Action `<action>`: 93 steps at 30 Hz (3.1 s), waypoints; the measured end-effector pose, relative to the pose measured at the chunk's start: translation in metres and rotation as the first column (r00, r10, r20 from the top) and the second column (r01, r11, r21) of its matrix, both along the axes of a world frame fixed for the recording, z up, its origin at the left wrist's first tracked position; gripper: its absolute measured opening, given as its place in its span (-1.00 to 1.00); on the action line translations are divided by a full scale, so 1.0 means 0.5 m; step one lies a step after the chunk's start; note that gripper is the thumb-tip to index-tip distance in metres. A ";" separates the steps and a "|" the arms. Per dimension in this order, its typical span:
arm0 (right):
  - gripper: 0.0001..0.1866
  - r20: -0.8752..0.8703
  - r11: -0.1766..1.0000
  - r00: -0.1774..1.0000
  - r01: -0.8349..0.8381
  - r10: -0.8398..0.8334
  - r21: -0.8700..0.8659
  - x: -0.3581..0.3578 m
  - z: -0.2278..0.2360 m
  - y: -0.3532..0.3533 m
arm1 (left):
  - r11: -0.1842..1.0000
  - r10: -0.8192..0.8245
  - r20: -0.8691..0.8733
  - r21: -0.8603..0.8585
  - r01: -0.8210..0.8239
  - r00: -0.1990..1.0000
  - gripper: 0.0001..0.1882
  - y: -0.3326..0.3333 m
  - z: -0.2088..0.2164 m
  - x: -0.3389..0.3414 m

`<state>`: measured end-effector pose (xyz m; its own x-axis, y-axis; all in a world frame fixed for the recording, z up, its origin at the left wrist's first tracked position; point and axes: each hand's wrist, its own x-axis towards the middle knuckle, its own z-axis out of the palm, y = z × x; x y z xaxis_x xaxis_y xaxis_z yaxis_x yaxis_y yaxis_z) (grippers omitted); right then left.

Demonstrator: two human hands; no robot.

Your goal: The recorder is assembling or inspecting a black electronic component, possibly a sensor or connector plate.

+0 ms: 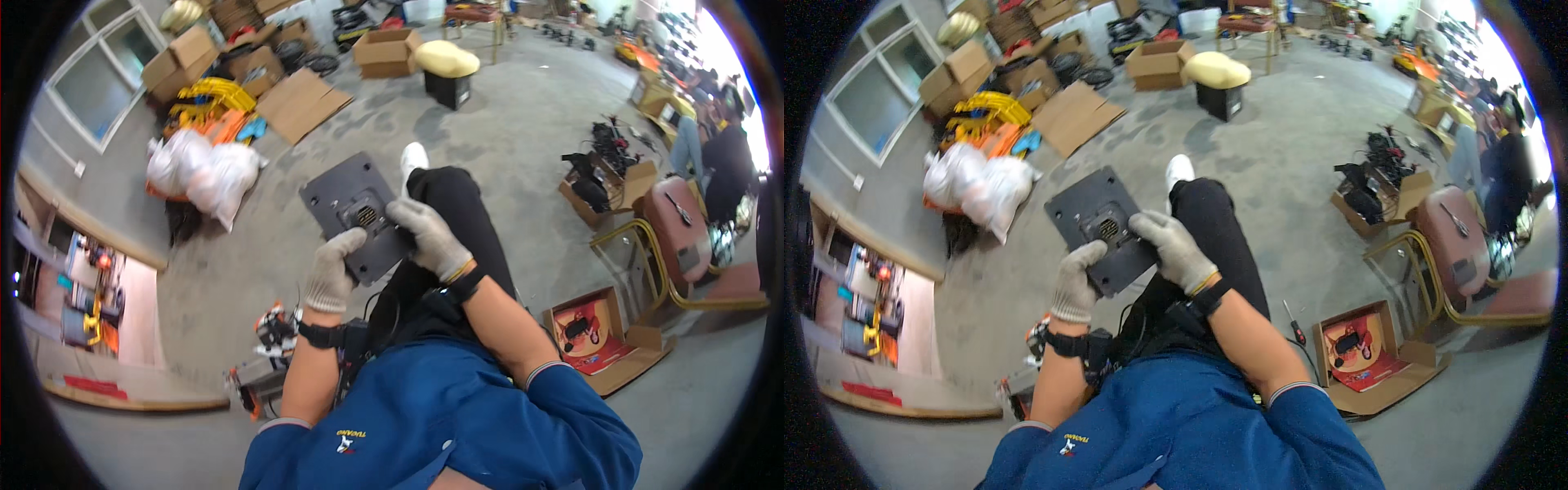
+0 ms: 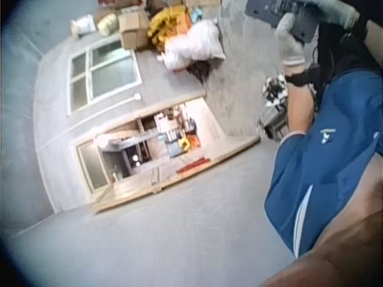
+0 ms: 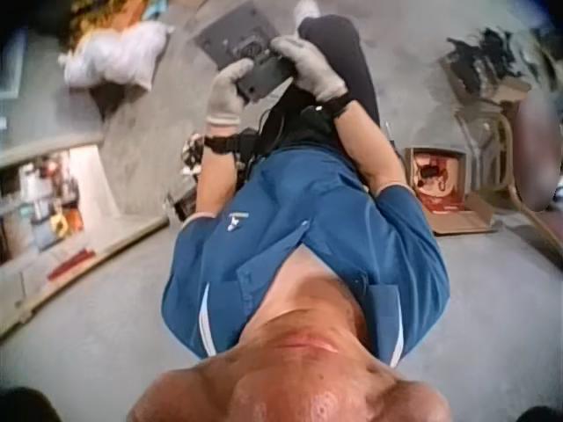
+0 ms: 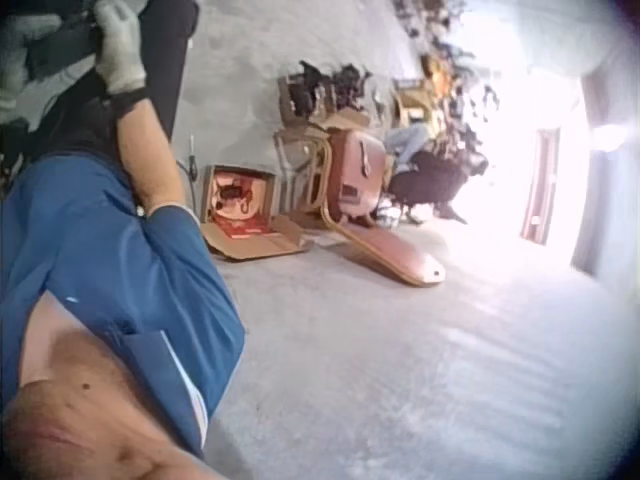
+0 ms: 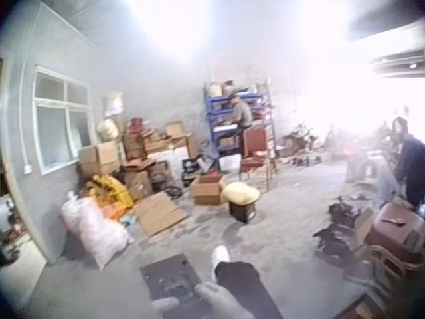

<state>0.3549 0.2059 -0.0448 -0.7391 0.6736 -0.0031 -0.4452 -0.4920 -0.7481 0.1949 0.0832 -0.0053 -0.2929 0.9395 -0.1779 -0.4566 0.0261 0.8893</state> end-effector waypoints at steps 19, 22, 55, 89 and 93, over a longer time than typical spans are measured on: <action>-0.62 -0.004 0.997 0.997 -0.077 0.077 -0.026 -0.012 -0.009 -0.005 | 0.989 -0.094 0.244 0.130 0.064 0.965 -0.50 -0.022 -0.024 -0.002; -0.65 -0.016 0.997 0.998 -0.065 0.064 -0.045 -0.015 -0.011 -0.007 | 0.986 -0.094 0.195 0.154 0.064 0.976 -0.48 -0.021 -0.025 -0.001; -0.71 0.317 0.893 0.934 0.008 -0.168 0.449 -0.027 0.001 -0.014 | 0.993 0.089 -0.262 0.103 -0.064 0.961 -0.56 -0.038 -0.020 -0.004; -0.68 0.443 0.752 0.799 0.018 -0.407 0.659 -0.030 -0.003 -0.012 | 0.997 0.074 -0.501 0.052 -0.055 0.862 -0.52 -0.032 -0.027 -0.006; -0.58 0.386 0.760 0.841 0.044 -0.379 0.649 -0.034 -0.029 -0.001 | 0.997 0.070 -0.532 0.047 -0.054 0.844 -0.51 -0.029 -0.020 0.000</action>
